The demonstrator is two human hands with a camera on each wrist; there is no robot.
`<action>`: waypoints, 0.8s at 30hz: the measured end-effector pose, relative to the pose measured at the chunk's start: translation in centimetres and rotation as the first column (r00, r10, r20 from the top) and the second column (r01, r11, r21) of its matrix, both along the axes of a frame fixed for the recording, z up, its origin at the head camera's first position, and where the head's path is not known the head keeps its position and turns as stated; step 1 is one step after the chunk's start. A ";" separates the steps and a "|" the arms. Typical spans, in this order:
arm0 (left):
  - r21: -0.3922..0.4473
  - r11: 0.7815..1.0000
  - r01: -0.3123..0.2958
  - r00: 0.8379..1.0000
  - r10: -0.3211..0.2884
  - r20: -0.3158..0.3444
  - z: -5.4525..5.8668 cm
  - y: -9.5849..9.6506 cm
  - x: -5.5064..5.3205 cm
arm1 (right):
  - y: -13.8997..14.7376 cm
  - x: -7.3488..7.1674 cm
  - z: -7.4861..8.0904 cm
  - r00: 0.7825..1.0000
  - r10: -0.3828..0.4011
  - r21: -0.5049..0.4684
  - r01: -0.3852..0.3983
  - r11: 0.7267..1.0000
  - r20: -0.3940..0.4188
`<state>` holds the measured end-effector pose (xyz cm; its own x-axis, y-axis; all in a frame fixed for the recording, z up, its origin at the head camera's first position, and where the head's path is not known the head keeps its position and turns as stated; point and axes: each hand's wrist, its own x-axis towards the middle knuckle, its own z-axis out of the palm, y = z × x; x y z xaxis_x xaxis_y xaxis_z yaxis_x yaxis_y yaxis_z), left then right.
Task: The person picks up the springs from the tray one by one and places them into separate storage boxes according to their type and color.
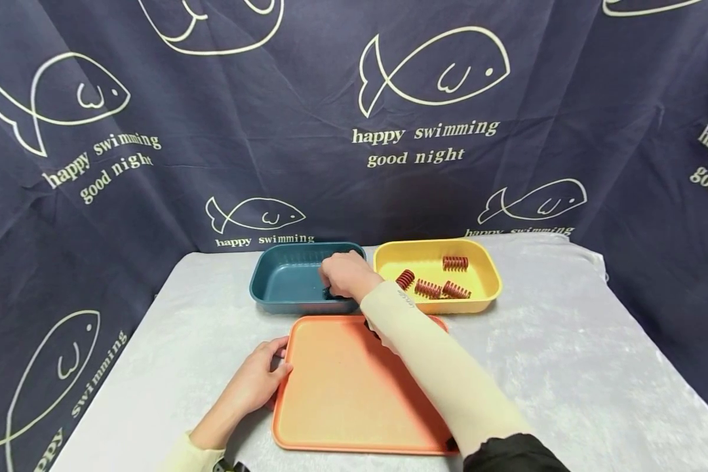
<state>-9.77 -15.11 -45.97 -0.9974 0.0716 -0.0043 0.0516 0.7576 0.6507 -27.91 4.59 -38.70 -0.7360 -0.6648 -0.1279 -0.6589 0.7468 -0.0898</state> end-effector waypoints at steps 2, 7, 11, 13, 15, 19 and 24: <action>0.000 1.000 0.002 1.000 -0.002 -0.001 0.0 0.0 0.0 | -0.5 -0.2 -0.6 1.000 -0.004 0.009 0.004 1.000 0.010; 0.005 1.000 0.009 1.000 -0.009 -0.007 0.0 0.1 0.1 | -0.8 -0.4 -1.4 1.000 -0.011 0.022 0.011 1.000 0.014; 0.003 1.000 0.007 1.000 -0.007 -0.015 0.0 0.0 0.1 | -0.9 -0.7 -1.6 1.000 -0.025 0.009 0.025 1.000 0.013; 0.002 1.000 0.006 1.000 -0.006 -0.017 0.0 0.0 0.1 | -0.9 -0.9 -1.6 0.999 -0.035 0.000 0.035 0.999 0.012; 0.004 1.000 0.006 1.000 -0.006 -0.018 0.0 0.0 0.1 | -1.0 -1.0 -1.6 0.999 -0.045 -0.005 0.045 0.999 0.008; 0.011 1.000 0.006 1.000 -0.006 -0.012 0.0 0.0 0.1 | -0.9 -1.1 -1.7 0.998 -0.061 -0.006 0.061 0.998 -0.005; 0.009 1.000 0.002 1.000 -0.001 -0.013 -0.1 -0.1 0.1 | -0.5 -1.1 -1.5 0.998 -0.045 -0.026 0.043 0.999 -0.043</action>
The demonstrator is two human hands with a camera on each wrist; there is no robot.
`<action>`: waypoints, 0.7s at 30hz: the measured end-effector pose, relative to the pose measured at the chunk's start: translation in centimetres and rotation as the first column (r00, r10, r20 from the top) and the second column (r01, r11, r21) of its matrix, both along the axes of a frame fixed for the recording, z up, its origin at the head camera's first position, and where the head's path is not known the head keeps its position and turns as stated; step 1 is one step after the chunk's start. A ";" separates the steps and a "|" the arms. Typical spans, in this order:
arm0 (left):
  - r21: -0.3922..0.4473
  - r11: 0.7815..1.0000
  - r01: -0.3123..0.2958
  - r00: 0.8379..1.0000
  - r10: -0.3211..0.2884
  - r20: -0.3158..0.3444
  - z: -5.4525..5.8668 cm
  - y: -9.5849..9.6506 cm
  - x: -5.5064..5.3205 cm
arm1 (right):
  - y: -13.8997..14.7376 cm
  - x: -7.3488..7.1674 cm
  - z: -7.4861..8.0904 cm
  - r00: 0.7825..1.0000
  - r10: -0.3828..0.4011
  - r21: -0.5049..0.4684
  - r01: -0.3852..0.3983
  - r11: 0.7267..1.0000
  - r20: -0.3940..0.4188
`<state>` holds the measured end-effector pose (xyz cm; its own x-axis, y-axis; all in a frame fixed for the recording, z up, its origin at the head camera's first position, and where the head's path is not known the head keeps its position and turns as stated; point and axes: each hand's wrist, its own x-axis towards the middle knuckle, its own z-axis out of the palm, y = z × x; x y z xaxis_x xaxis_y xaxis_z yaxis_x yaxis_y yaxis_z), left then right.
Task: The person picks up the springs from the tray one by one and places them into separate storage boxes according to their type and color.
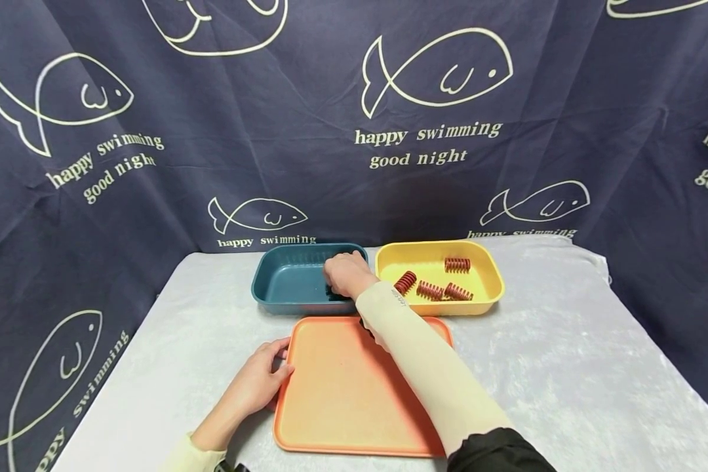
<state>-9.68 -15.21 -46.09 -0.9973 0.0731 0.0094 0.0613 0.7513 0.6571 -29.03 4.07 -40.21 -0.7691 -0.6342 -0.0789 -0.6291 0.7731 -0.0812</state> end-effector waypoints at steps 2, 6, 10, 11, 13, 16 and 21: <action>-0.001 1.000 0.001 1.000 -0.001 -0.003 0.0 0.0 0.0 | 0.2 0.1 0.2 1.000 0.005 -0.010 -0.005 1.000 -0.014; 0.000 1.000 0.003 1.000 -0.003 -0.005 -0.1 -0.1 0.0 | 0.6 0.7 1.1 0.999 0.021 -0.018 -0.022 1.000 -0.032; 0.002 1.000 0.003 1.000 -0.003 -0.004 -0.1 -0.1 0.0 | 1.3 1.7 2.2 0.997 0.054 -0.005 -0.054 0.999 -0.049; 0.002 1.000 0.002 1.000 -0.002 -0.005 -0.1 -0.1 0.0 | 1.6 2.0 2.4 0.997 0.061 -0.001 -0.061 0.998 -0.050; 0.001 1.000 0.001 1.000 -0.001 -0.003 -0.1 -0.1 0.0 | 2.2 2.7 3.0 0.996 0.073 0.016 -0.072 0.997 -0.049; -0.003 1.000 0.000 1.000 0.000 0.000 -0.1 0.0 0.0 | 3.3 3.9 3.6 0.993 0.101 0.041 -0.099 0.994 -0.066; -0.005 1.000 -0.002 1.000 0.002 0.000 -0.1 0.0 -0.1 | 5.6 6.7 4.2 0.976 0.163 0.033 -0.159 0.987 -0.148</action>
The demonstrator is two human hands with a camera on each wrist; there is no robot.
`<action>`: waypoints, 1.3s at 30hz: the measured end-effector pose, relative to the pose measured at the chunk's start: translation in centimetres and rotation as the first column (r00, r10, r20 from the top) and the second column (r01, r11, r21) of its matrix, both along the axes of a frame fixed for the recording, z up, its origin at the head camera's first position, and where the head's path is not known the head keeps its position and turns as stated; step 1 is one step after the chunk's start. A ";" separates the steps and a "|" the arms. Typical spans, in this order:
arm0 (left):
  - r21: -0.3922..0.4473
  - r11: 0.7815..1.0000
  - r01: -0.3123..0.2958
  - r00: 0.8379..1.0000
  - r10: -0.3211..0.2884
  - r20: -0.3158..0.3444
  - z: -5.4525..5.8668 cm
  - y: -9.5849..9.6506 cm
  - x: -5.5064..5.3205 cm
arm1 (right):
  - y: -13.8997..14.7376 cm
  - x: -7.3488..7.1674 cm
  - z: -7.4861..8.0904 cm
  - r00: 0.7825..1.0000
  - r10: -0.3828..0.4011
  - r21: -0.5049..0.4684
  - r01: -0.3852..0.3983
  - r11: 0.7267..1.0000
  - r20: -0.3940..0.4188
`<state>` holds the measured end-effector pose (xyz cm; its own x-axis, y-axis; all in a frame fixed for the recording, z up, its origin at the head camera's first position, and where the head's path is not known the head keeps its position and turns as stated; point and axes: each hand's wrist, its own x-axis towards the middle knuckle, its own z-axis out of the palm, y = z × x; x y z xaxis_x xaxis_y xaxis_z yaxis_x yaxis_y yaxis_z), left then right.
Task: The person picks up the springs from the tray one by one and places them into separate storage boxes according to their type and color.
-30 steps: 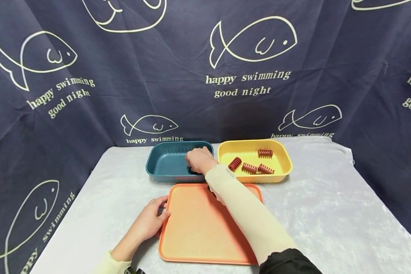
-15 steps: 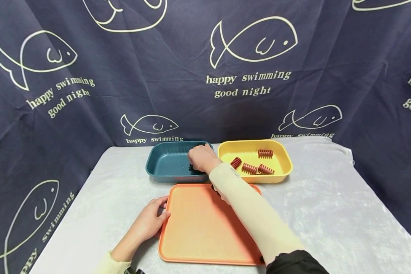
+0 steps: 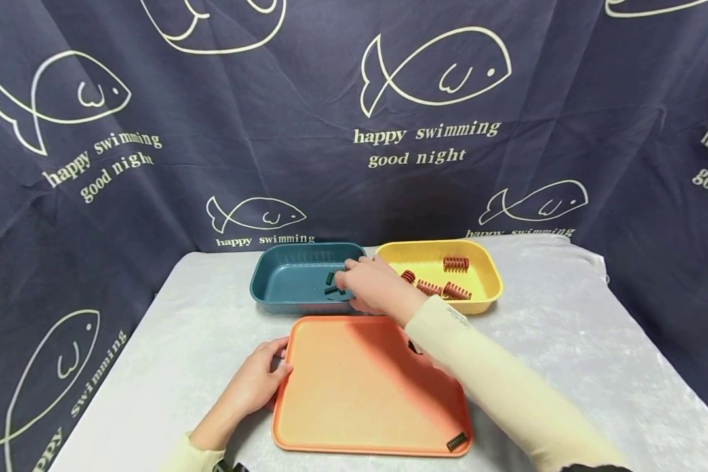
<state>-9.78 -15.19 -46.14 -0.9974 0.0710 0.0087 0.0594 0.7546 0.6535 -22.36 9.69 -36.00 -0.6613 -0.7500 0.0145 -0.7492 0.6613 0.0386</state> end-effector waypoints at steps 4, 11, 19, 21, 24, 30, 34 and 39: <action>-0.003 1.000 -0.001 1.000 0.001 -0.001 0.1 0.0 -0.1 | 2.0 2.6 0.3 0.998 0.033 -0.041 -0.035 0.999 -0.045; -0.009 1.000 0.000 1.000 0.000 0.005 0.3 0.2 0.0 | 5.1 6.5 0.1 0.994 0.075 -0.044 -0.078 0.996 -0.081; -0.015 1.000 -0.002 1.000 0.002 0.011 0.2 0.2 -0.1 | 7.8 10.0 -0.6 0.990 0.104 -0.054 -0.109 0.993 -0.098; -0.014 1.000 -0.002 1.000 0.002 0.010 0.1 0.2 -0.1 | 8.3 10.6 -0.8 0.987 0.115 -0.065 -0.122 0.990 -0.111; -0.008 1.000 0.006 1.000 -0.006 0.000 0.2 0.2 -0.1 | 9.0 11.6 -1.3 0.987 0.120 -0.092 -0.130 0.987 -0.111; 0.001 1.000 0.015 1.000 -0.015 -0.014 0.1 0.2 0.0 | 10.3 13.4 -1.9 0.996 0.088 -0.105 -0.091 0.990 -0.025; 0.001 1.000 0.010 1.000 -0.010 -0.010 0.1 0.2 0.0 | 11.3 14.4 -2.5 0.994 0.081 -0.090 -0.074 0.993 0.069; -0.004 1.000 0.006 1.000 -0.006 -0.009 0.0 0.1 0.0 | 12.2 15.2 -3.5 0.970 0.069 -0.047 -0.059 0.997 0.233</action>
<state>-9.79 -15.08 -46.11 -0.9969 0.0770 0.0170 0.0695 0.7569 0.6499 -7.14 21.93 -39.51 -0.6004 -0.7928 -0.1048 -0.7749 0.6092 -0.1687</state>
